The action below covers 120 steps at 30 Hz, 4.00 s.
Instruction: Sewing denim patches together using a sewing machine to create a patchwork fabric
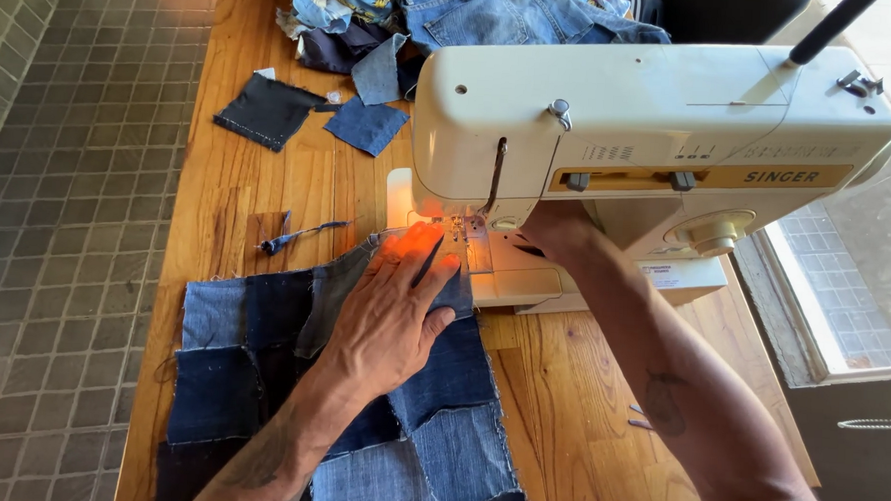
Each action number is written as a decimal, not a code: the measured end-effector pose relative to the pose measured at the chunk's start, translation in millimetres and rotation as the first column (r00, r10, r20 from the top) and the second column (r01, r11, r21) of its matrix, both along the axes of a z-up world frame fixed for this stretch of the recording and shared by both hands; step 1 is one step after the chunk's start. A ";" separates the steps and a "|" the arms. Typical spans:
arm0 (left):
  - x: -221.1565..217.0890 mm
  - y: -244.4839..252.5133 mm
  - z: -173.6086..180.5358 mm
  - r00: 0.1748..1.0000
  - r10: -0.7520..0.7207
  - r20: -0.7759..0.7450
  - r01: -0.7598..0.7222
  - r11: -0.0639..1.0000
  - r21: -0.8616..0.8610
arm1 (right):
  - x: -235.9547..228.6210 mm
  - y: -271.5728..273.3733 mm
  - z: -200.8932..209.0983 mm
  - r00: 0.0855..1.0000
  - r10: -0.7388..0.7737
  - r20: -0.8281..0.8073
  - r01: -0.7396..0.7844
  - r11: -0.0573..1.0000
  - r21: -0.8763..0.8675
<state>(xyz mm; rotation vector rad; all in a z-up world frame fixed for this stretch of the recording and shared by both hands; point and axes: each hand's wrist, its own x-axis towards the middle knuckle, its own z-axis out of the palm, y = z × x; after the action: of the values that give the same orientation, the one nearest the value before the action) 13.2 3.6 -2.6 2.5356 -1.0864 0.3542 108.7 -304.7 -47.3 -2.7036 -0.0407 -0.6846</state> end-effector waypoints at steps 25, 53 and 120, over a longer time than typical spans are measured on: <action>1.4 4.4 19.8 0.997 -0.069 0.023 0.071 0.994 -0.082 | -140.6 74.5 46.6 0.509 0.475 0.718 -0.617 0.783 -0.081; -5.3 5.6 26.8 0.996 -0.086 0.020 0.088 0.993 -0.084 | -321.4 144.3 20.2 0.918 -0.240 -0.317 0.387 0.721 0.574; -6.9 6.6 32.2 0.991 -0.130 0.020 0.131 0.987 -0.090 | -262.6 118.4 60.8 0.826 -0.019 -0.563 0.491 0.515 0.703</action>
<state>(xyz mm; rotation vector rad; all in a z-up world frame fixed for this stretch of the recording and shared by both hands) 6.3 10.2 29.5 2.3716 -1.2067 0.3777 -153.9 -186.3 13.5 -1.8298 0.6868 0.0129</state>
